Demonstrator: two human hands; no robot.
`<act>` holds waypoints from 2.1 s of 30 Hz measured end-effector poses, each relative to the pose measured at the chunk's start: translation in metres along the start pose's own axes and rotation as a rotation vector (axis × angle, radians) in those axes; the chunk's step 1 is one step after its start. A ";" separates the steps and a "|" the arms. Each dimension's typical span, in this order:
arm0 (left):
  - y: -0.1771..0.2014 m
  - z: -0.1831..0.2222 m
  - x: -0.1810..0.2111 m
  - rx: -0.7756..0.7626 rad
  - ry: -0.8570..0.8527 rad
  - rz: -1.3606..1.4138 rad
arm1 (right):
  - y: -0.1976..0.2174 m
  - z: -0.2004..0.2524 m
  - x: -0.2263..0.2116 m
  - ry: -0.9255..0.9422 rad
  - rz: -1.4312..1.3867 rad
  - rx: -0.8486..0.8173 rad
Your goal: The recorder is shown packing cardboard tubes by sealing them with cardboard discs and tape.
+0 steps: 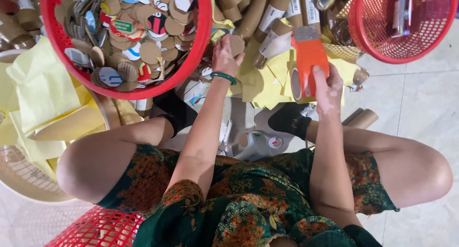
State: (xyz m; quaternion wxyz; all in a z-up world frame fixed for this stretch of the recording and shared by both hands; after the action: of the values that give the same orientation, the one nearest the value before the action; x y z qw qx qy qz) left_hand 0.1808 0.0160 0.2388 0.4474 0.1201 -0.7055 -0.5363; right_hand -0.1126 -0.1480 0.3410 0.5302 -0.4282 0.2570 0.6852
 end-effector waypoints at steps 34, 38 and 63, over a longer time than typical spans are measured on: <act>-0.021 0.013 0.032 -0.210 -0.321 0.063 | -0.004 0.024 -0.008 0.028 -0.099 -0.195; -0.003 0.018 0.036 -0.271 -0.243 0.121 | -0.010 0.025 -0.010 0.018 -0.092 -0.225; 0.012 0.017 0.037 -0.433 0.196 0.869 | -0.017 0.058 -0.027 -0.022 -0.131 -0.439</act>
State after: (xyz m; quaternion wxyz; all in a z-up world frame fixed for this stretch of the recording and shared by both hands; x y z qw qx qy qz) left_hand 0.1508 0.0074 0.2670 0.7085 -0.2311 -0.5175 -0.4204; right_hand -0.1132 -0.1098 0.3948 0.4706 -0.5414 0.0673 0.6934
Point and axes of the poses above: each hand's wrist, its own z-axis away from the middle knuckle, its own y-axis out of the back of the hand, x = y × z, the point moved 10 cm from there along -z, towards the middle knuckle, and after that the axes turned 11 degrees about -z, right-handed, at the moved point
